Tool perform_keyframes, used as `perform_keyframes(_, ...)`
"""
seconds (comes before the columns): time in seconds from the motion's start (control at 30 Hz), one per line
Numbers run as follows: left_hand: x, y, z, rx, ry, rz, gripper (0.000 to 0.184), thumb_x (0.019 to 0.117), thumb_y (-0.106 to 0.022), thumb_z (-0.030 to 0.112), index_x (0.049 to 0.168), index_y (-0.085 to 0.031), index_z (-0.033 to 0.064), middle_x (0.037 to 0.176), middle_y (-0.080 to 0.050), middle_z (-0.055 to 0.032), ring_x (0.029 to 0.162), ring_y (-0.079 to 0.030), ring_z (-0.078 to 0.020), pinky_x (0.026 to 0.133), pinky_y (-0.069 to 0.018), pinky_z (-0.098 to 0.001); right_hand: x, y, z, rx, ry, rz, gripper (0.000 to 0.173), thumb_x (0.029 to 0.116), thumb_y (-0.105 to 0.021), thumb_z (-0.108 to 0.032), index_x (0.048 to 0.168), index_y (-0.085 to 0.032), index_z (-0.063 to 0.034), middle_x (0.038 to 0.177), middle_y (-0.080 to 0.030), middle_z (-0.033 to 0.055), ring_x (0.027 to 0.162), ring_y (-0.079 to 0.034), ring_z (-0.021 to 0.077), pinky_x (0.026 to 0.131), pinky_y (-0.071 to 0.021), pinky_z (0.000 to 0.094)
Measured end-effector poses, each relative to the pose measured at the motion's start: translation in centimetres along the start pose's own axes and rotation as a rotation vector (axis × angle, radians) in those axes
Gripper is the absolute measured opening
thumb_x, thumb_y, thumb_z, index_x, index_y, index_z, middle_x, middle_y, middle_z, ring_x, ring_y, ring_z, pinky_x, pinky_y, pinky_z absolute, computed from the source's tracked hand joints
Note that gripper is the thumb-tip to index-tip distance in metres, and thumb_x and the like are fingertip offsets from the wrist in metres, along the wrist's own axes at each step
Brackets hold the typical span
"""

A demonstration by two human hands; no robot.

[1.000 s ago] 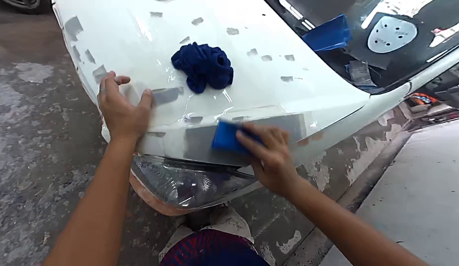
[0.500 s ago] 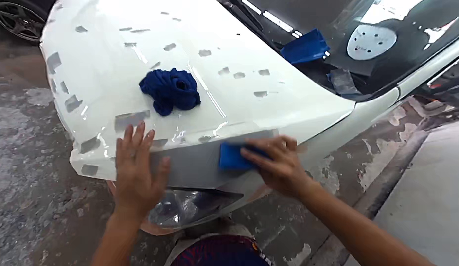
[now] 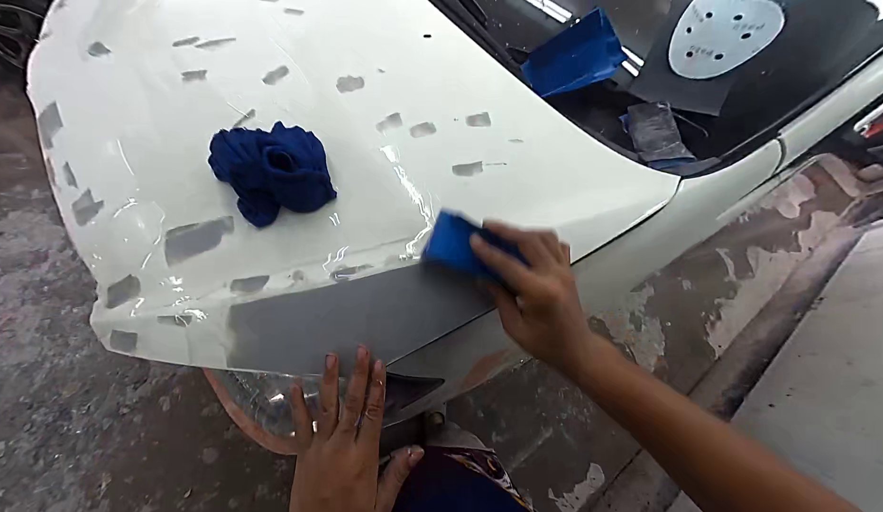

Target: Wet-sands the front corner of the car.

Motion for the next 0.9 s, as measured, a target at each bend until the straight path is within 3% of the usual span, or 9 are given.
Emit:
perform_keyframes(0.13, -0.4, -0.1, -0.1, 0.017, 0.050, -0.010, 0.098, 0.0909, -0.025, 0.083, 0.164, -0.027, 0.0166, 0.171, -0.020, -0.0018, 0.159, -0.003, -0.0249, 0.118, 0.0098, -0.0704, -4.1, 0.9, 1.6, 0.003, 0.242, -0.046, 0.035, 0.1018, -0.056, -0.026, 0.135, -0.064, -0.0336, 0.146, -0.058, -0.0003, 0.133, -0.052, 0.0202, 0.111, -0.0338, 0.0519)
perform_keyframes(0.2, -0.8, -0.4, 0.1, 0.013, 0.065, 0.020, 0.097, 0.0915, -0.025, 0.082, 0.164, -0.027, 0.0171, 0.171, -0.021, -0.0018, 0.159, -0.004, -0.0248, 0.118, 0.0095, -0.0713, -1.9, 0.8, 3.0, -0.008, 0.202, -0.001, 0.033, 0.1001, -0.059, -0.027, 0.132, -0.069, -0.0288, 0.139, -0.064, 0.0040, 0.124, -0.058, 0.0232, 0.105, -0.0373, 0.0528)
perform_keyframes(0.3, -0.9, -0.8, 0.4, 0.010, 0.073, 0.056, 0.097, 0.0917, -0.025, 0.081, 0.165, -0.024, 0.0171, 0.171, -0.020, -0.0020, 0.159, -0.003, -0.0260, 0.118, 0.0097, -0.0719, 0.9, 0.6, 3.0, 0.003, 0.022, 0.021, 0.039, 0.0992, -0.061, -0.028, 0.137, -0.068, -0.0197, 0.142, -0.060, 0.0109, 0.122, -0.057, 0.0320, 0.098, -0.0416, 0.0568)
perform_keyframes(0.43, -1.2, -0.7, 0.5, -0.025, 0.069, 0.051, 0.098, 0.0914, -0.029, 0.081, 0.163, -0.027, 0.0148, 0.172, -0.019, -0.0023, 0.159, -0.002, -0.0256, 0.117, 0.0102, -0.0716, -4.2, 1.0, 1.7, 0.055, 0.159, -0.027, 0.037, 0.1000, -0.059, -0.026, 0.137, -0.065, -0.0295, 0.149, -0.055, 0.0032, 0.134, -0.051, 0.0255, 0.106, -0.0394, 0.0538)
perform_keyframes(0.53, -1.5, -1.0, 0.7, -0.089, 0.067, 0.137, 0.090, 0.0929, -0.033, 0.079, 0.162, -0.031, 0.0199, 0.169, -0.026, -0.0016, 0.159, -0.009, -0.0250, 0.119, 0.0066, -0.0714, -2.4, 0.8, 3.1, 0.074, 0.270, -0.033, 0.034, 0.0993, -0.060, -0.027, 0.132, -0.069, -0.0302, 0.141, -0.062, 0.0027, 0.126, -0.057, 0.0229, 0.106, -0.0364, 0.0523)
perform_keyframes(0.63, -0.1, 0.0, -0.8, -0.151, 0.086, 0.278, 0.074, 0.0960, -0.038, 0.072, 0.153, -0.044, 0.0246, 0.160, -0.043, -0.0015, 0.155, -0.024, -0.0261, 0.122, -0.0008, -0.0692, 1.4, -0.3, 2.3, 0.065, 0.142, -0.005, 0.037, 0.0999, -0.061, -0.026, 0.135, -0.069, -0.0211, 0.142, -0.061, 0.0098, 0.123, -0.057, 0.0308, 0.102, -0.0403, 0.0565)
perform_keyframes(0.7, 2.1, 2.0, -3.1, -0.146, 0.121, 0.332, 0.069, 0.0984, -0.043, 0.066, 0.151, -0.048, 0.0213, 0.160, -0.042, -0.0054, 0.155, -0.022, -0.0315, 0.122, -0.0030, -0.0699, 0.5, -0.4, 0.9, 0.084, 0.119, -0.014, 0.039, 0.0991, -0.060, -0.023, 0.138, -0.067, -0.0211, 0.147, -0.057, 0.0094, 0.129, -0.054, 0.0312, 0.102, -0.0408, 0.0572)
perform_keyframes(0.8, 7.2, 6.0, -7.1, -0.093, 0.154, 0.376, 0.070, 0.0957, -0.055, 0.061, 0.146, -0.051, 0.0116, 0.161, -0.036, -0.0176, 0.155, -0.018, -0.0409, 0.121, -0.0094, -0.0697, -2.9, -0.2, 0.6, 0.118, 0.291, -0.056, 0.035, 0.1005, -0.058, -0.024, 0.134, -0.068, -0.0284, 0.147, -0.057, 0.0037, 0.134, -0.051, 0.0253, 0.110, -0.0349, 0.0540)
perform_keyframes(0.9, 13.9, 8.0, -10.1, -0.156, 0.197, 0.338, 0.095, 0.0854, -0.068, 0.065, 0.151, -0.043, 0.0008, 0.162, -0.021, -0.0351, 0.151, -0.011, -0.0572, 0.115, -0.0110, -0.0786, 0.0, -0.9, 0.7, 0.097, 0.355, -0.062, 0.035, 0.0999, -0.058, -0.024, 0.133, -0.069, -0.0275, 0.140, -0.063, 0.0071, 0.122, -0.058, 0.0268, 0.104, -0.0371, 0.0544)
Point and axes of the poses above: each hand's wrist, its own x-axis towards the middle knuckle, its own y-axis out of the back of the hand, z = x × y, the point moved 2 cm from there along x, towards the middle knuckle
